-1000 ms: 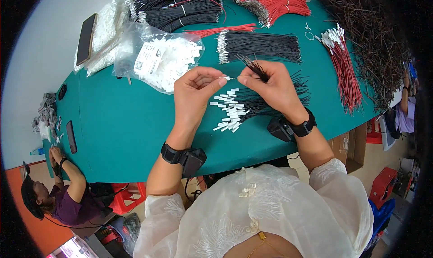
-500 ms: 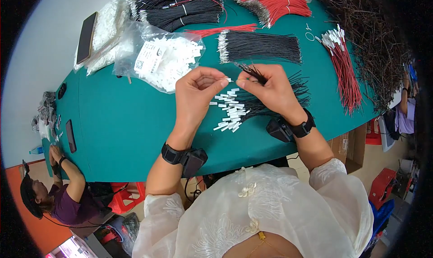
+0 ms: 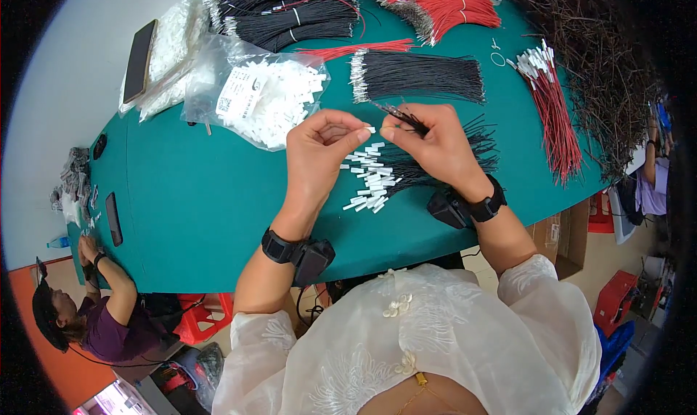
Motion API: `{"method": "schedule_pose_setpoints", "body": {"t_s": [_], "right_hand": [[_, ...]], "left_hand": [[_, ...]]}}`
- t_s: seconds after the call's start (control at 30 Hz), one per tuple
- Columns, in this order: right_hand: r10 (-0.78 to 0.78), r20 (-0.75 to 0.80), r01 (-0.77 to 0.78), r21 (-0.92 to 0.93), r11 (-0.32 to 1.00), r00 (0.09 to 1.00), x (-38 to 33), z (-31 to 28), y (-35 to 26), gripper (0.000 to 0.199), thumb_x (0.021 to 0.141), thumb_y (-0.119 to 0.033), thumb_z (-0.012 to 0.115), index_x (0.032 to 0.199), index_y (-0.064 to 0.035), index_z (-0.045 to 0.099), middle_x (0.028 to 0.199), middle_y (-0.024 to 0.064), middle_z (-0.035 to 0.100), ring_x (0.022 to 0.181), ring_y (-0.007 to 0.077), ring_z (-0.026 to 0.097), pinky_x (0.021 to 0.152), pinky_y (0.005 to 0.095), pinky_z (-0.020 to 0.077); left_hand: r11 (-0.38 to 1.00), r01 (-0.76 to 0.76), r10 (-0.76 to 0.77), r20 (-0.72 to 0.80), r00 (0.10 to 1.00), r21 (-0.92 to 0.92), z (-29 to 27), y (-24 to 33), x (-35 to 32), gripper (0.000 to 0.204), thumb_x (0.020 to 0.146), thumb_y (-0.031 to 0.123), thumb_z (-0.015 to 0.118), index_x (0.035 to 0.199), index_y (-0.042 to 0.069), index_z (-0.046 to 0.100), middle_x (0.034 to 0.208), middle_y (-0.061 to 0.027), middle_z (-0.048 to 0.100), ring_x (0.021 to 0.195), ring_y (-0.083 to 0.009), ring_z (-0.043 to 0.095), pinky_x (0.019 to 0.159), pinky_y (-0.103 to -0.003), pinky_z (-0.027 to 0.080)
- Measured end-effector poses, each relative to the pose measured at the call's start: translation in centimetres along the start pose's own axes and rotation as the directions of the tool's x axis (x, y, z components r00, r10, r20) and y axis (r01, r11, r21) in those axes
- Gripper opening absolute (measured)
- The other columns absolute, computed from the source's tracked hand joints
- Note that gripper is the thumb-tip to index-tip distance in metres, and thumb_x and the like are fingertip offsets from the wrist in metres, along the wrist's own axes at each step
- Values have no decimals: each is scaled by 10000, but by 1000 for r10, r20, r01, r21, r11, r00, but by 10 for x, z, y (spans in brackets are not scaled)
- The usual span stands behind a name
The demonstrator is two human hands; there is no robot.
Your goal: Manually attaching white plastic connectors to the ends of black wires at an electronics assembly bench.
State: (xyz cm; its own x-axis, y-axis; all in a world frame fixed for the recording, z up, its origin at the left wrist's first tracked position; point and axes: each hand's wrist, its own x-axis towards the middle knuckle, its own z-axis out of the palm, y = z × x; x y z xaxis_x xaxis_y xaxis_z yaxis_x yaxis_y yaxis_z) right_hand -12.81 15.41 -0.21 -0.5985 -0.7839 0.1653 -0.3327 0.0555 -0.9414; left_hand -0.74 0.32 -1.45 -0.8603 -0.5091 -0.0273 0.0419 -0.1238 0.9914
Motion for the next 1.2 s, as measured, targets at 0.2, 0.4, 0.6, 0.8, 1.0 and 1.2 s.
{"method": "schedule_pose_setpoints", "body": {"t_s": [0.2, 0.4, 0.6, 0.8, 1.0, 1.2], "right_hand": [[20, 11, -20, -29, 999, 1000, 0, -2, 1, 135, 825, -79, 714, 840, 32, 638, 616, -21, 444, 608, 39, 354, 520, 247, 300], [-34, 50, 42, -166, 985, 998, 5, -6, -7, 167, 869, -100, 667, 848, 55, 610, 618, 88, 524, 563, 103, 436, 529, 288, 365], [-139, 51, 148, -432, 890, 989, 8, -9, 13, 181, 918, -94, 574, 831, 65, 568, 706, 184, 587, 606, 290, 555, 572, 340, 421], [-91, -42, 71, -341, 937, 995, 8, -8, 4, 175, 921, -95, 560, 840, 60, 558, 724, 194, 597, 629, 351, 562, 574, 356, 427], [-97, 23, 99, -350, 931, 995, 7, -2, 5, 171, 920, -105, 578, 854, 51, 558, 687, 179, 581, 583, 329, 541, 552, 352, 413], [15, 29, -10, -183, 983, 999, 6, -2, -14, 170, 934, -126, 586, 899, 34, 542, 607, 79, 465, 534, 130, 401, 507, 288, 328]], "left_hand": [[999, 9, -8, 19, 1000, -52, 2, -1, 0, 152, 801, -36, 731, 920, -4, 643, 908, -76, 689, 821, -115, 648, 759, -231, 528], [999, 20, -20, 9, 1000, -36, 0, -2, 3, 122, 808, -5, 732, 907, -1, 660, 880, -56, 688, 788, -100, 641, 720, -232, 521], [788, -155, 72, 161, 984, 596, -5, -14, 2, 75, 800, 24, 716, 869, 14, 690, 824, -44, 676, 750, -112, 642, 667, -254, 497], [711, -286, 208, 197, 958, 642, -31, -3, 16, 85, 788, 68, 715, 864, 31, 701, 857, -70, 674, 760, -187, 638, 643, -299, 478], [206, -223, 462, 107, 881, 953, -61, -12, 31, 93, 767, 98, 713, 855, 67, 712, 843, -85, 607, 820, -287, 567, 707, -368, 470], [94, -219, 459, 153, 875, 971, -54, -10, 33, 79, 750, 80, 702, 828, 66, 706, 850, -76, 587, 841, -278, 549, 731, -381, 477]]}}
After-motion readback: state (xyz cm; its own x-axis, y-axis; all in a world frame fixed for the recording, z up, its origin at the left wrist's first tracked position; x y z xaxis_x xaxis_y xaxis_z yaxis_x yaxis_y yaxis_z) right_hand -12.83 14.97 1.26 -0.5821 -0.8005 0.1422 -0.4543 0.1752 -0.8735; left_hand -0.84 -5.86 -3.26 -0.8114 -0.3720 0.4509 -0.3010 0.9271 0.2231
